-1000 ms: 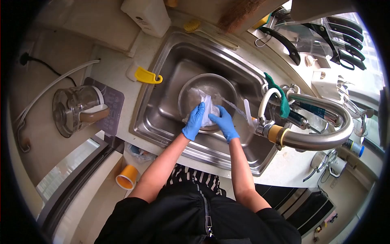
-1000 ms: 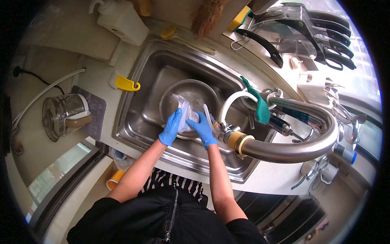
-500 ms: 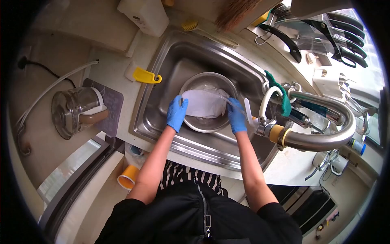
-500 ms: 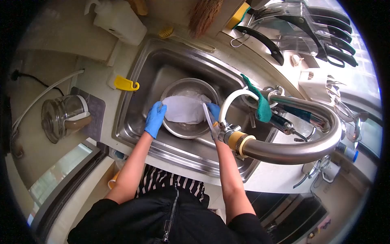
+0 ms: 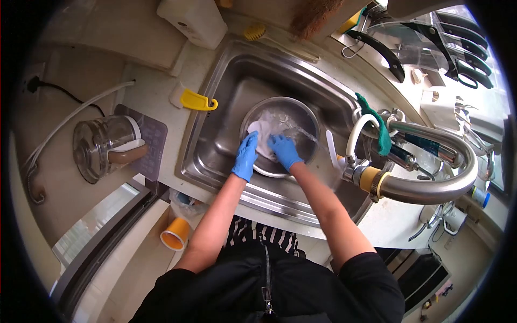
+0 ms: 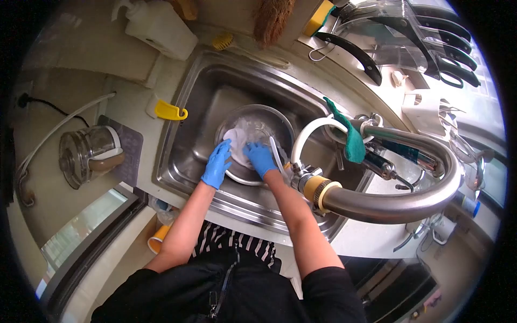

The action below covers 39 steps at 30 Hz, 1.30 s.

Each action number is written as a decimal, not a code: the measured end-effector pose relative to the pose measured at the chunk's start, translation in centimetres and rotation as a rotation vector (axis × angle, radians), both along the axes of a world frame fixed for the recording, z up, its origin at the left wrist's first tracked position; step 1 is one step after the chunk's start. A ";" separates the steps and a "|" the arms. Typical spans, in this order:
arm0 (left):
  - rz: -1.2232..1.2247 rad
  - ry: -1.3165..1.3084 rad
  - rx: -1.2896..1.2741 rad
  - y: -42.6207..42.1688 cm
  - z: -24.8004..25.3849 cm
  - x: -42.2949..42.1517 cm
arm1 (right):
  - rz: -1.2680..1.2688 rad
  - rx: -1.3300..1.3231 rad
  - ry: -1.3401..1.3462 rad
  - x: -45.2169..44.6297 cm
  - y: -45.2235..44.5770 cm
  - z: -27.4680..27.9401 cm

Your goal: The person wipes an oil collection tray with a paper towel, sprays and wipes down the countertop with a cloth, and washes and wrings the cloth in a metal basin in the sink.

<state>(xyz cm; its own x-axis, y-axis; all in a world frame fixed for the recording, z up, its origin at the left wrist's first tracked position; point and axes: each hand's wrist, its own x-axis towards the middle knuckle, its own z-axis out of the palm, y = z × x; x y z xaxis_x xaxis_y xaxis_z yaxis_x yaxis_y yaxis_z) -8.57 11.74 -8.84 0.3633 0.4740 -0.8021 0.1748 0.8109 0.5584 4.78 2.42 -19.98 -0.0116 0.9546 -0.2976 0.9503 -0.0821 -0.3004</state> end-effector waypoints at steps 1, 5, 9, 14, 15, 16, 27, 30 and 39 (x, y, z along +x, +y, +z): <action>0.028 -0.045 -0.033 -0.3 -0.3 0.1 | -0.151 -0.028 0.241 0.8 -0.2 0.7; 0.168 0.075 -0.389 -1.2 -1.9 2.4 | -1.266 0.012 0.785 1.4 0.6 3.5; 0.055 -0.333 -0.583 -2.3 -9.2 3.2 | -1.029 -0.020 1.347 -1.8 -0.3 10.5; 0.130 -0.204 -0.447 -1.6 -5.3 4.2 | -0.989 0.070 1.043 -4.8 -1.4 15.6; 0.090 -0.110 -0.363 -1.8 -5.5 4.1 | -1.046 0.108 1.083 -5.0 -0.8 16.2; 0.091 -0.104 -0.361 -2.1 -6.0 4.1 | -1.046 0.105 1.089 -5.0 -0.7 15.6; 0.295 -0.306 -0.546 -5.7 -1.5 5.3 | -1.023 0.097 0.642 1.0 -0.1 8.9; 0.019 -0.146 -0.100 -5.0 -6.2 3.0 | -1.205 -0.044 0.631 3.3 -2.2 7.9; 0.035 0.056 0.361 -1.1 -6.3 1.1 | -0.652 0.119 0.443 2.4 -2.8 5.0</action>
